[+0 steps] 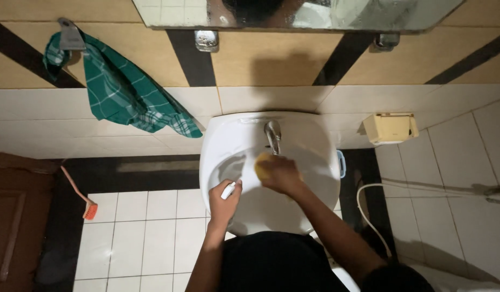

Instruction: The person cleans a white toilet and a white sink in a bathroom. They use a yellow sponge and a spray bottle to wipe the toilet tank, seat, and bowl, then move to the sink to scrub the basin and faucet area.

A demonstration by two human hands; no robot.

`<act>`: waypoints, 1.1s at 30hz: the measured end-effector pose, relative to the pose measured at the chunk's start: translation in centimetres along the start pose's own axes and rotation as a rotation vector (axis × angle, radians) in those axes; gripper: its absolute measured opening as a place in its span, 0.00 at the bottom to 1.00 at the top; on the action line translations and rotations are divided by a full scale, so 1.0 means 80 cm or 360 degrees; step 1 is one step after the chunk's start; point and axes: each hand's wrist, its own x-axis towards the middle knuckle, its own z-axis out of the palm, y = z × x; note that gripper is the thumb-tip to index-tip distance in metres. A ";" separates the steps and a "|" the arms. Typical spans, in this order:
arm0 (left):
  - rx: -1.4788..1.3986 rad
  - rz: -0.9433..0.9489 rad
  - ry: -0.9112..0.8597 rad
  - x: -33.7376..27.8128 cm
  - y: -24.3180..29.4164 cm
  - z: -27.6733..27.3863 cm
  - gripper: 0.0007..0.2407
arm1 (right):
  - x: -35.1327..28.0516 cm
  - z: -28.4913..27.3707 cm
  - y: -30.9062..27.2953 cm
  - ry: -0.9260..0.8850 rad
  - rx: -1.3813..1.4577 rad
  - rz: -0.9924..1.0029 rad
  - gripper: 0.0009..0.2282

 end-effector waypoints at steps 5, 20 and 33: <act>-0.0093 -0.0056 0.0025 -0.002 0.003 -0.004 0.10 | -0.031 0.106 0.097 0.0613 0.1757 -0.0083 0.28; 0.0013 -0.0107 -0.0006 0.010 0.031 -0.003 0.15 | 0.004 -0.105 -0.004 0.0680 0.2435 0.0965 0.30; -0.0251 -0.0431 -0.0161 -0.010 -0.013 -0.005 0.08 | -0.004 0.215 0.147 -0.0284 0.3168 0.0653 0.27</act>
